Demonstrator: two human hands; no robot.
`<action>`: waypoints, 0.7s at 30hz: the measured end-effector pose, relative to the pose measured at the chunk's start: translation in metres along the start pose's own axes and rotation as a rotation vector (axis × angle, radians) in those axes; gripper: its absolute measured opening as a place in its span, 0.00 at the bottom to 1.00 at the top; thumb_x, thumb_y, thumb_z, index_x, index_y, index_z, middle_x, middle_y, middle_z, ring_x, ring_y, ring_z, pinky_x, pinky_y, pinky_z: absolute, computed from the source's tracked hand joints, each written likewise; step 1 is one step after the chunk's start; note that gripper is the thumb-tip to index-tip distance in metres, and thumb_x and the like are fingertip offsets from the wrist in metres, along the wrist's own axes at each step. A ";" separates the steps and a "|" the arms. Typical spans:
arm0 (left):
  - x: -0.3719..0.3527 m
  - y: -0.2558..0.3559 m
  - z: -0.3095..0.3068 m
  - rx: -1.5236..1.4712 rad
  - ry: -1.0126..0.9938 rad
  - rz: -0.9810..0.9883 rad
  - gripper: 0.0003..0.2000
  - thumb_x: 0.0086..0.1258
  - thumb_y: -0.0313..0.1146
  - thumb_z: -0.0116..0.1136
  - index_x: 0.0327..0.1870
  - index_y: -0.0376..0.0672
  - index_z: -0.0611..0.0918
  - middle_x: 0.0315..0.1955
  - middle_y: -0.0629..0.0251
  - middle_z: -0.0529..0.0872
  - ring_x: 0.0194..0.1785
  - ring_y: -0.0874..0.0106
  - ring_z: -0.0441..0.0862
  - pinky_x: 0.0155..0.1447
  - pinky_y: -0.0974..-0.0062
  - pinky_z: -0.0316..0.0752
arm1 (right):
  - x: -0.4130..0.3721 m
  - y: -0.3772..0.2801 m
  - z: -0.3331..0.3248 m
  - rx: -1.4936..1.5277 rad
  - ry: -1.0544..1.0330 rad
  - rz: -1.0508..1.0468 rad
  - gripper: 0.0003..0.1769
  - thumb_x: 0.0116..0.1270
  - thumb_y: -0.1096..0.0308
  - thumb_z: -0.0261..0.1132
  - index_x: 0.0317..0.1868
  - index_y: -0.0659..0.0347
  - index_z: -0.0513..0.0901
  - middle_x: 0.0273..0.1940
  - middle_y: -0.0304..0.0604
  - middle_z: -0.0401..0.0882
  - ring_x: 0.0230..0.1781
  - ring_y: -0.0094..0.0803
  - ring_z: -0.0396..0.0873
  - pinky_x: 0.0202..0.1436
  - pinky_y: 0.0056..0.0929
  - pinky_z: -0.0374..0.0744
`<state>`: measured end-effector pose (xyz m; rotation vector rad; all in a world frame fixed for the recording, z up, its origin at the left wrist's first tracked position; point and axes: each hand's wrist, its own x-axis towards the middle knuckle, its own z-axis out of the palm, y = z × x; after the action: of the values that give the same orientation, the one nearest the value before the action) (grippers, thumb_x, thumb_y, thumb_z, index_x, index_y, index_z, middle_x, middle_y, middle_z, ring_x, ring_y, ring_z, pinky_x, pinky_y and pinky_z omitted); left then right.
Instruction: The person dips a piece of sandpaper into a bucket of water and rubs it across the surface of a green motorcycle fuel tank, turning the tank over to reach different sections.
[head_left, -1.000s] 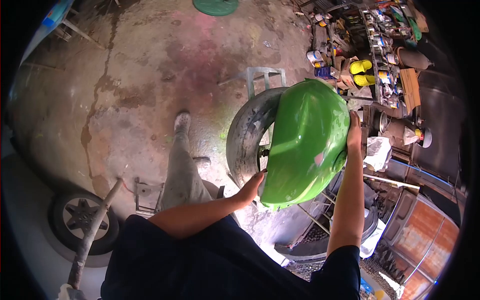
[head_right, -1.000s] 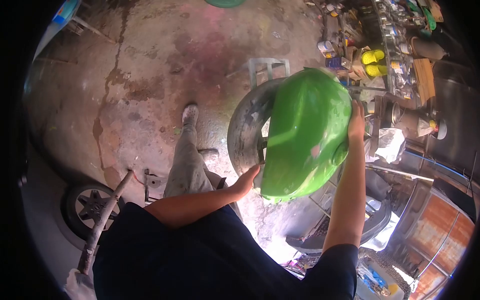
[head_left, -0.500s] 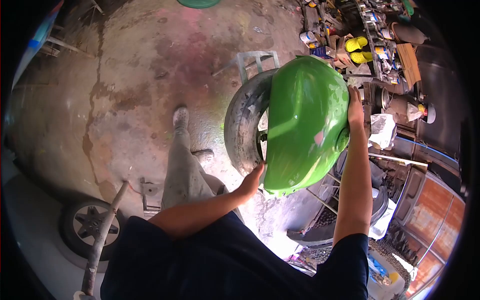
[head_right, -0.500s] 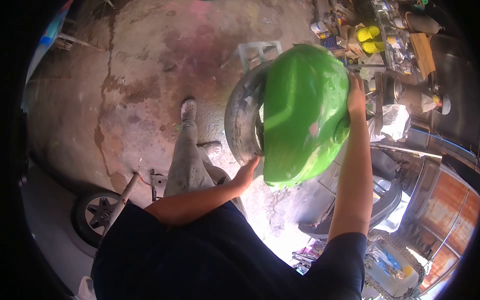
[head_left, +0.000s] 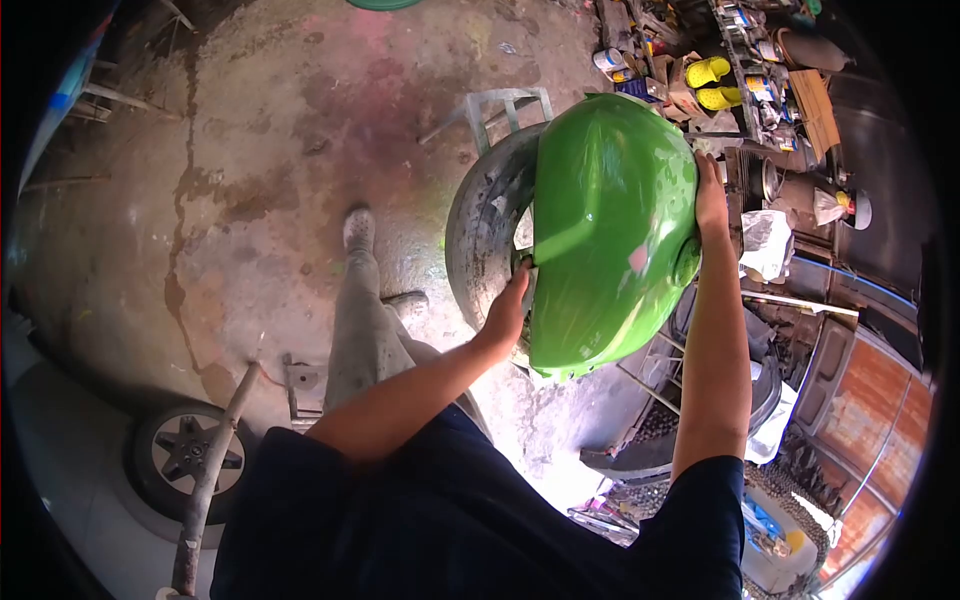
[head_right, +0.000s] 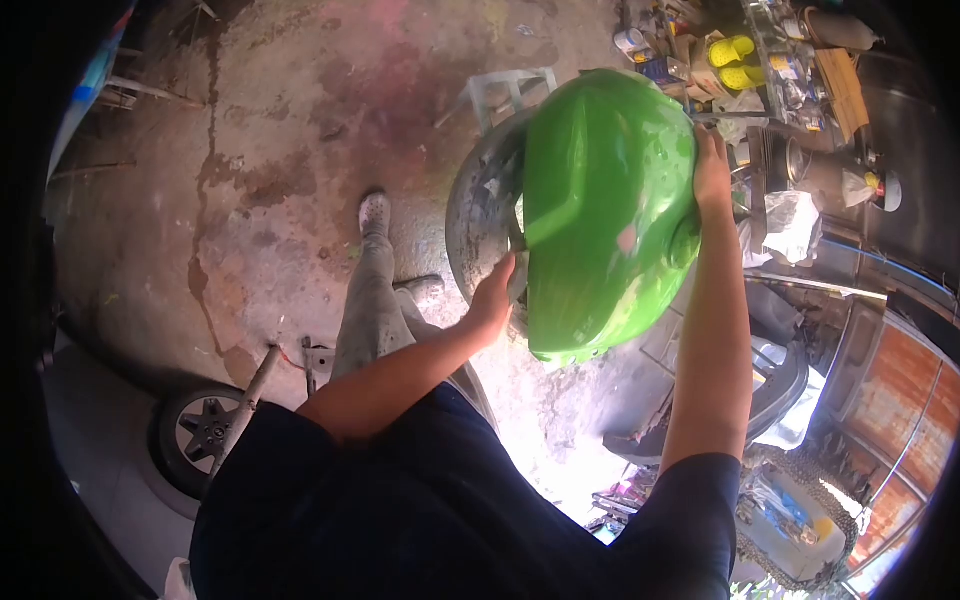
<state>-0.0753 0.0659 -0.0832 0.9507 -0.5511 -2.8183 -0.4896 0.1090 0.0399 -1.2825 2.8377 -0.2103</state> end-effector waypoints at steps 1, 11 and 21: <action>-0.016 0.017 0.013 0.033 -0.028 0.023 0.33 0.88 0.53 0.32 0.82 0.35 0.56 0.78 0.52 0.64 0.81 0.64 0.58 0.83 0.70 0.47 | -0.001 0.000 -0.001 -0.016 -0.008 0.000 0.24 0.82 0.59 0.45 0.72 0.53 0.73 0.77 0.55 0.64 0.78 0.51 0.61 0.81 0.37 0.59; -0.050 -0.080 0.014 0.288 -0.075 0.106 0.35 0.88 0.49 0.34 0.83 0.35 0.41 0.84 0.47 0.38 0.87 0.58 0.34 0.86 0.68 0.33 | 0.002 -0.014 -0.005 -0.082 0.029 0.002 0.24 0.79 0.70 0.47 0.73 0.62 0.71 0.72 0.54 0.69 0.74 0.50 0.68 0.77 0.36 0.66; -0.068 -0.089 0.042 0.761 -0.009 0.421 0.39 0.87 0.51 0.34 0.82 0.31 0.36 0.82 0.38 0.29 0.85 0.46 0.24 0.86 0.54 0.28 | -0.004 -0.022 -0.008 -0.065 0.006 0.003 0.25 0.79 0.69 0.47 0.73 0.60 0.71 0.74 0.53 0.68 0.75 0.49 0.67 0.78 0.35 0.65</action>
<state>-0.0465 0.1762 -0.0475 0.7718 -1.6663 -2.2300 -0.4715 0.0984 0.0507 -1.2908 2.8739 -0.1221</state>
